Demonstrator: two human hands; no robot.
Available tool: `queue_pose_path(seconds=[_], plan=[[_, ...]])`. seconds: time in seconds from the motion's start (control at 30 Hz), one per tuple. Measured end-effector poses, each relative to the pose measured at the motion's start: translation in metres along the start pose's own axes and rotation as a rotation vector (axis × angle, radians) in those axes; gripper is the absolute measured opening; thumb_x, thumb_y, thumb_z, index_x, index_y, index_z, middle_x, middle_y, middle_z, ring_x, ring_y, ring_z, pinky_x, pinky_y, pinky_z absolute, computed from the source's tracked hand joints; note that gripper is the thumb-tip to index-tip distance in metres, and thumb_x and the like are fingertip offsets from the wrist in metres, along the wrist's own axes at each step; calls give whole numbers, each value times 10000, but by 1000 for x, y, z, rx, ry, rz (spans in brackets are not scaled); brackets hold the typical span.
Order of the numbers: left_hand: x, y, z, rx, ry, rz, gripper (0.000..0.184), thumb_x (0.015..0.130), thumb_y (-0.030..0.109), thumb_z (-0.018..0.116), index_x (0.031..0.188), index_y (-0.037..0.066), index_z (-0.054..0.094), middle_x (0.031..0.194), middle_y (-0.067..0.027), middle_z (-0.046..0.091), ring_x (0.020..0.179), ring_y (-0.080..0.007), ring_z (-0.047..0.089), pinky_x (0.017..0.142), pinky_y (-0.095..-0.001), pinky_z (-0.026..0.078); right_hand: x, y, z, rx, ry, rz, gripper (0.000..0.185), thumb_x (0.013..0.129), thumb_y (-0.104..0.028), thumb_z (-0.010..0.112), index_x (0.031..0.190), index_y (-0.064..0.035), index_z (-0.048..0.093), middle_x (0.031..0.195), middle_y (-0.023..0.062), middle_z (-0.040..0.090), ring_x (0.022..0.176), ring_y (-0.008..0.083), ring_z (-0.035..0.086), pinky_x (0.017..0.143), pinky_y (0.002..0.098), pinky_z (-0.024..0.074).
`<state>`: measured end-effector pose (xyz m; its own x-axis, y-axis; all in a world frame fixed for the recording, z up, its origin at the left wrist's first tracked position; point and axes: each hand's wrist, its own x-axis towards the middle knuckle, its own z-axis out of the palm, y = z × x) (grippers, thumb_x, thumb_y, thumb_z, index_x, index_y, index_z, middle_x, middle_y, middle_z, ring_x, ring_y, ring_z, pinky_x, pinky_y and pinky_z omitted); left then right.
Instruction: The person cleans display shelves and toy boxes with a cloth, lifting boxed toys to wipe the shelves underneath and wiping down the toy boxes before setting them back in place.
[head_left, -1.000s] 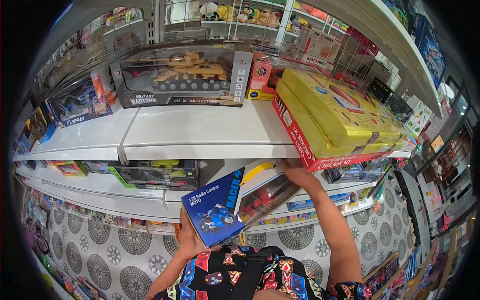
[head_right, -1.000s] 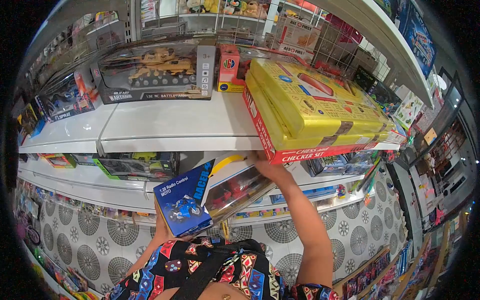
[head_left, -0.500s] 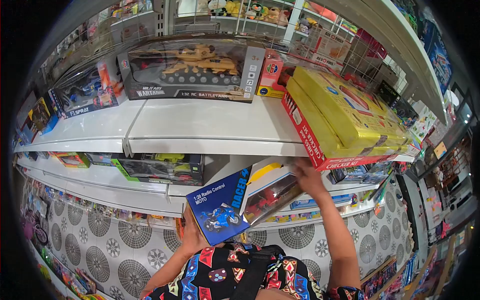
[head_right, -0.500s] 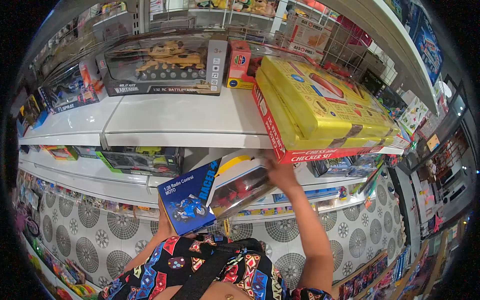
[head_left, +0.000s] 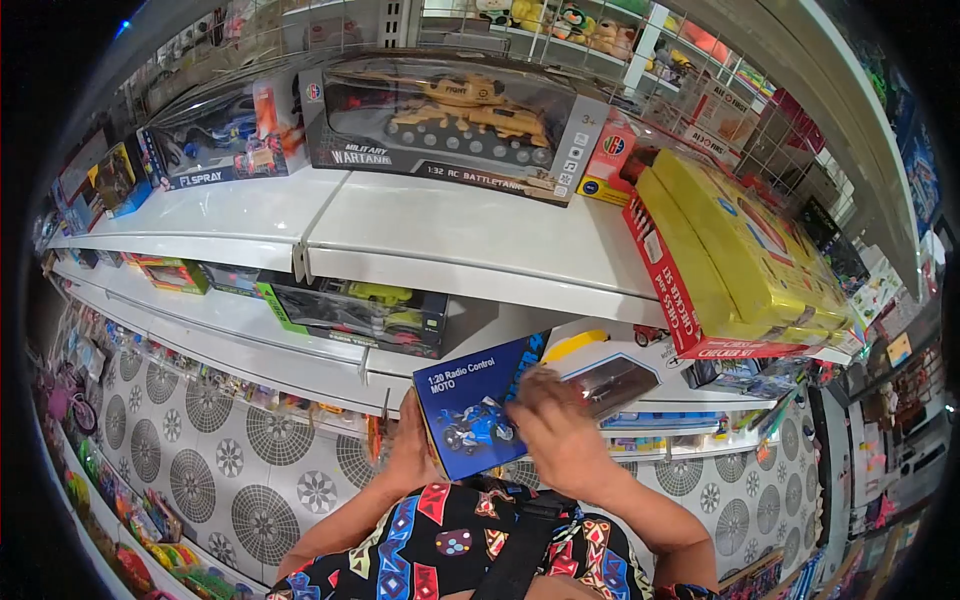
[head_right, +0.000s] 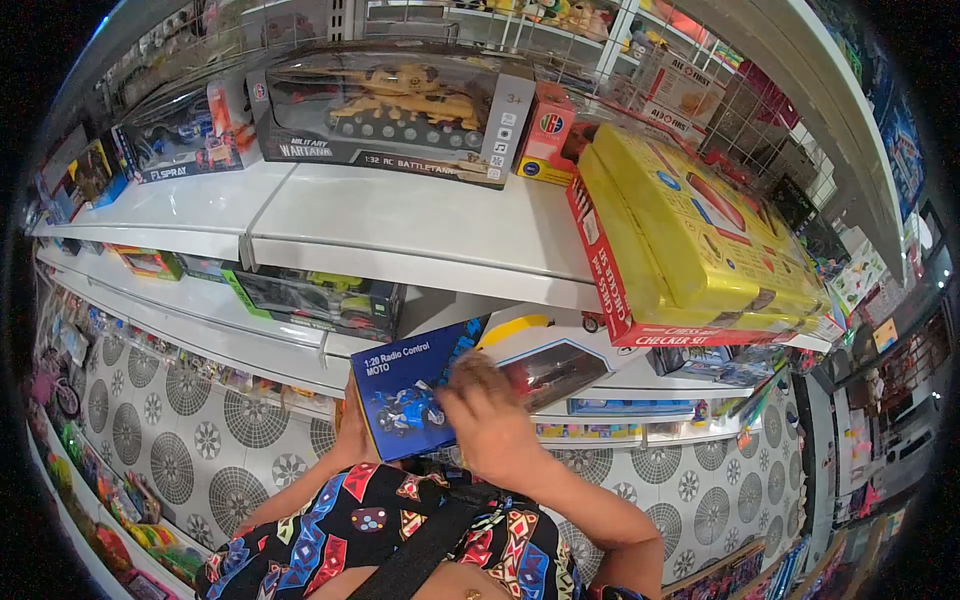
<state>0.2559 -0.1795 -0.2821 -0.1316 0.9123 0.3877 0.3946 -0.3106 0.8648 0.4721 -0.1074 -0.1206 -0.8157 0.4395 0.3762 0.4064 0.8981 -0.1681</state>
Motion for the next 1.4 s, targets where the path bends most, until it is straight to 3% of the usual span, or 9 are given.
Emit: queue_pose_path(seconds=[0.2, 0.3, 0.5, 0.6, 0.7, 0.93, 1.03, 1.2, 1.4], plan=[[-1, -3, 1, 86, -51, -1, 1308, 496, 496, 853, 1414, -50, 98, 1355, -288, 296, 1258, -445, 338, 1063, -475, 274, 38, 10, 26, 125, -20, -223, 366, 750, -43, 580, 1111, 11, 570, 1174, 212, 528, 1149, 364, 495, 1028, 465, 366], [1, 25, -8, 260, 34, 177, 1377, 434, 487, 878, 1412, -52, 72, 1340, -311, 300, 1225, -480, 352, 1046, -493, 295, 53, 23, 20, -445, 60, 47, 306, 797, -104, 561, 1084, -6, 592, 1083, 202, 570, 1067, 343, 547, 1004, 440, 388], [3, 30, -10, 351, -7, 133, 1454, 429, 489, 878, 1417, -60, -37, 1315, -343, 289, 1206, -496, 353, 1010, -534, 322, 84, 52, -10, -396, -313, 510, 241, 838, -193, 546, 998, -31, 626, 934, 179, 638, 889, 358, 618, 877, 470, 440], [5, 31, -11, 366, -3, 191, 1469, 435, 488, 877, 1418, -61, -66, 1301, -347, 296, 1192, -501, 358, 1002, -545, 321, 79, 71, 1, -266, 55, 458, 185, 823, -190, 556, 882, -33, 635, 898, 176, 649, 845, 362, 619, 812, 476, 453], [4, 16, -7, 201, -9, 205, 1460, 444, 489, 872, 1418, -62, -65, 1299, -349, 295, 1191, -509, 351, 1006, -552, 308, 82, 61, 3, -269, -132, 413, 175, 810, -187, 564, 852, -36, 640, 900, 190, 648, 854, 360, 611, 815, 465, 443], [6, 28, -8, 243, 30, 140, 1310, 450, 372, 857, 1422, -42, 83, 1384, -272, 268, 1310, -418, 285, 1096, -468, 244, 82, 43, 11, 24, 46, 116, 178, 832, -132, 567, 952, -20, 636, 962, 182, 634, 938, 341, 587, 899, 462, 397], [9, 37, -8, 227, 45, 96, 1336, 435, 365, 865, 1426, -41, 67, 1382, -271, 269, 1309, -417, 285, 1099, -460, 246, 82, 43, 17, 79, 8, 293, 211, 851, -125, 556, 1021, -13, 613, 1059, 196, 608, 1037, 351, 549, 948, 467, 381], [6, 27, -9, 275, -17, 41, 1283, 464, 396, 832, 1405, -71, 95, 1376, -321, 263, 1282, -475, 288, 1051, -525, 292, 74, -11, 48, 196, -64, -124, 300, 843, -127, 566, 1110, 8, 568, 1218, 215, 519, 1205, 390, 443, 1025, 471, 349], [-3, -4, -1, 188, -60, 107, 1036, 457, 359, 838, 1314, -4, 385, 1326, -247, 360, 1240, -412, 345, 1054, -477, 281, 61, -43, 50, 352, -69, -376, 357, 784, -97, 608, 1119, 15, 552, 1244, 197, 490, 1229, 381, 432, 1039, 464, 345]])
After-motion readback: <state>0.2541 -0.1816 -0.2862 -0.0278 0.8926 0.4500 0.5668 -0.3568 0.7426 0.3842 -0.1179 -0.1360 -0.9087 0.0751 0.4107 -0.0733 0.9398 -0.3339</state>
